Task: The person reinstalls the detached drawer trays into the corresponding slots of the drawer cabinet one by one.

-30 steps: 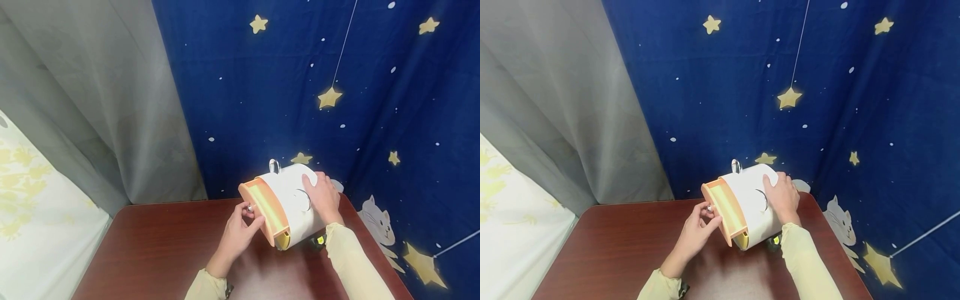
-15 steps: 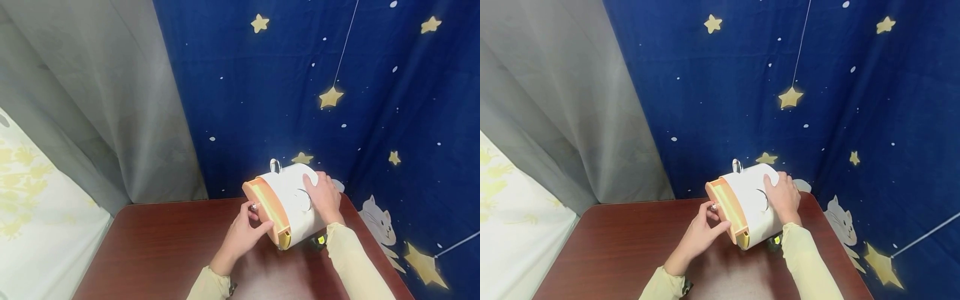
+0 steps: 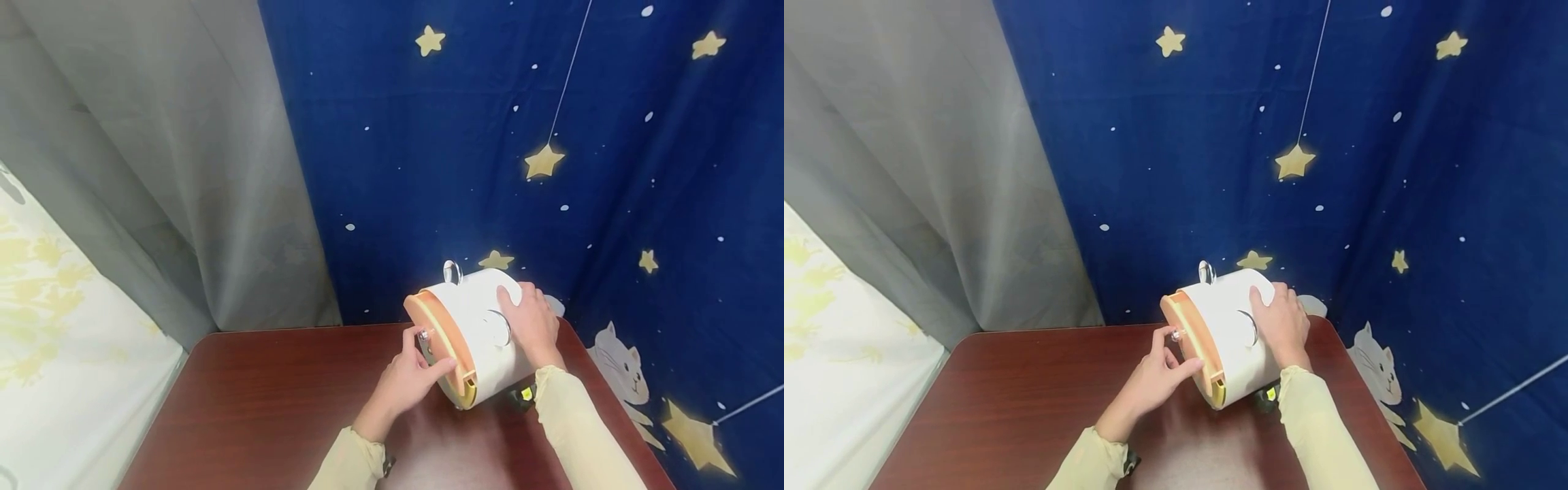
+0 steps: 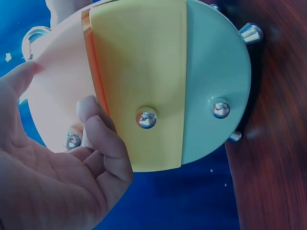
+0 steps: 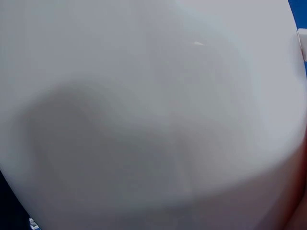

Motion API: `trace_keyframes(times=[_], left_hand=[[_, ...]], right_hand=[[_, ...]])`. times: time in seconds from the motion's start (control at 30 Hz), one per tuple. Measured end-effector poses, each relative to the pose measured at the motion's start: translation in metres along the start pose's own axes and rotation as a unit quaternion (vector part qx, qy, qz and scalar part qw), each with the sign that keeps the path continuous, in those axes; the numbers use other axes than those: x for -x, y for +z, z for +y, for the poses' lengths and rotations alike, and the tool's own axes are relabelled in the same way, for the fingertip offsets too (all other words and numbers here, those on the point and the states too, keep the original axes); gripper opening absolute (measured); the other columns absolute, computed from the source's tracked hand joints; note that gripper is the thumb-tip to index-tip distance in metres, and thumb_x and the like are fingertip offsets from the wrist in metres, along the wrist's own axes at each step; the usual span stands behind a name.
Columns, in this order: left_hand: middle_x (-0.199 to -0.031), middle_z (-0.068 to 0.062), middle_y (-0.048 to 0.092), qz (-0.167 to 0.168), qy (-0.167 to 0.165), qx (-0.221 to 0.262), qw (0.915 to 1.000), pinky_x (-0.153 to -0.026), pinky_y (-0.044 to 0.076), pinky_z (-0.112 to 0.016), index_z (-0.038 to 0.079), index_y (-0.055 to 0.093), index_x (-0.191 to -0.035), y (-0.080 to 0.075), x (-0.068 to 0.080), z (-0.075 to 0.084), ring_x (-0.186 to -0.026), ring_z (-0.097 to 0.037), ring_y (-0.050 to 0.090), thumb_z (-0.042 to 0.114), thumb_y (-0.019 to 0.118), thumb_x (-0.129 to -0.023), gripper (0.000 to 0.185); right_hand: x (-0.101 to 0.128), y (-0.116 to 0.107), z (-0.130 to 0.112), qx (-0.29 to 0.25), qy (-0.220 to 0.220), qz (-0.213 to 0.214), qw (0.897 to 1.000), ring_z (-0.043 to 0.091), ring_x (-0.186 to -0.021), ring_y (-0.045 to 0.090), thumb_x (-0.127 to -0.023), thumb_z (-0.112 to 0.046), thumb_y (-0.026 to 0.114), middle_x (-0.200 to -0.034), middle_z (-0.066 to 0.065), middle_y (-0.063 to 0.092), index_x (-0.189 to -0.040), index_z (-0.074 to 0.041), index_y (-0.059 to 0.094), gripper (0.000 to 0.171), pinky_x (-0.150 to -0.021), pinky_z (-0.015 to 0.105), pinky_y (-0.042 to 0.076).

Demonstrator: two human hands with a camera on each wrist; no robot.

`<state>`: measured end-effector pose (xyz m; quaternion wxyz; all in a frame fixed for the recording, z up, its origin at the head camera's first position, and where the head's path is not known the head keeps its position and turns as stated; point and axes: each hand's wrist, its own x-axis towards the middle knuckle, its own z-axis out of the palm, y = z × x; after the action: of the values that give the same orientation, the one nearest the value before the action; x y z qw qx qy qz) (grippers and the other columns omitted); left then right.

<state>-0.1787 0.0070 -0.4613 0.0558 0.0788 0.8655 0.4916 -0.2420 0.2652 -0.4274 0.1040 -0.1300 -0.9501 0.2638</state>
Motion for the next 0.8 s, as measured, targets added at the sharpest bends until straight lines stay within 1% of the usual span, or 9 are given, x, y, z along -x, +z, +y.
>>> trace_keyframes(times=[0.07,0.23,0.47,0.7,0.8], left_hand=[[-0.081,0.001,0.059,-0.007,-0.007,0.001,1.0000,-0.058,0.043,-0.030,0.032,0.035,-0.144,0.000,-0.001,0.002,-0.068,-0.012,0.055,0.073,0.069,-0.081,0.082],[-0.081,-0.001,0.060,-0.015,-0.015,-0.003,0.9998,-0.056,0.043,-0.031,0.032,0.033,-0.144,0.004,-0.006,0.005,-0.067,-0.014,0.056,0.075,0.067,-0.080,0.084],[-0.081,0.000,0.060,-0.019,-0.016,-0.005,0.9997,-0.057,0.044,-0.032,0.030,0.033,-0.144,0.006,-0.010,0.008,-0.067,-0.014,0.057,0.076,0.068,-0.079,0.087],[-0.080,-0.001,0.059,-0.007,-0.004,0.019,0.9998,-0.058,0.044,-0.031,0.027,0.035,-0.144,0.010,-0.011,0.007,-0.068,-0.014,0.056,0.072,0.072,-0.079,0.087],[-0.079,0.000,0.057,-0.003,0.001,0.021,0.9998,-0.059,0.044,-0.029,0.028,0.034,-0.145,0.013,-0.011,0.007,-0.068,-0.013,0.055,0.073,0.070,-0.079,0.088]], right_hand=[[0.000,0.000,0.000,0.001,-0.002,0.002,1.000,0.044,-0.122,0.053,-0.098,-0.075,0.028,-0.138,0.024,0.053,-0.148,-0.004,0.040,0.087,-0.099,0.065,0.045],[-0.001,0.000,0.001,-0.001,-0.005,0.001,1.000,0.044,-0.122,0.053,-0.098,-0.075,0.028,-0.138,0.025,0.053,-0.148,-0.004,0.040,0.088,-0.100,0.065,0.044],[-0.001,0.002,0.001,-0.003,-0.005,0.000,1.000,0.045,-0.123,0.052,-0.097,-0.076,0.027,-0.138,0.025,0.053,-0.148,-0.004,0.040,0.089,-0.101,0.066,0.043],[-0.001,0.002,0.002,-0.003,-0.005,0.001,1.000,0.044,-0.122,0.052,-0.098,-0.076,0.027,-0.138,0.025,0.053,-0.149,-0.004,0.039,0.089,-0.101,0.065,0.044],[-0.001,0.000,0.002,-0.004,-0.006,0.005,1.000,0.044,-0.121,0.052,-0.098,-0.076,0.027,-0.137,0.025,0.054,-0.148,-0.004,0.040,0.089,-0.100,0.065,0.044]])
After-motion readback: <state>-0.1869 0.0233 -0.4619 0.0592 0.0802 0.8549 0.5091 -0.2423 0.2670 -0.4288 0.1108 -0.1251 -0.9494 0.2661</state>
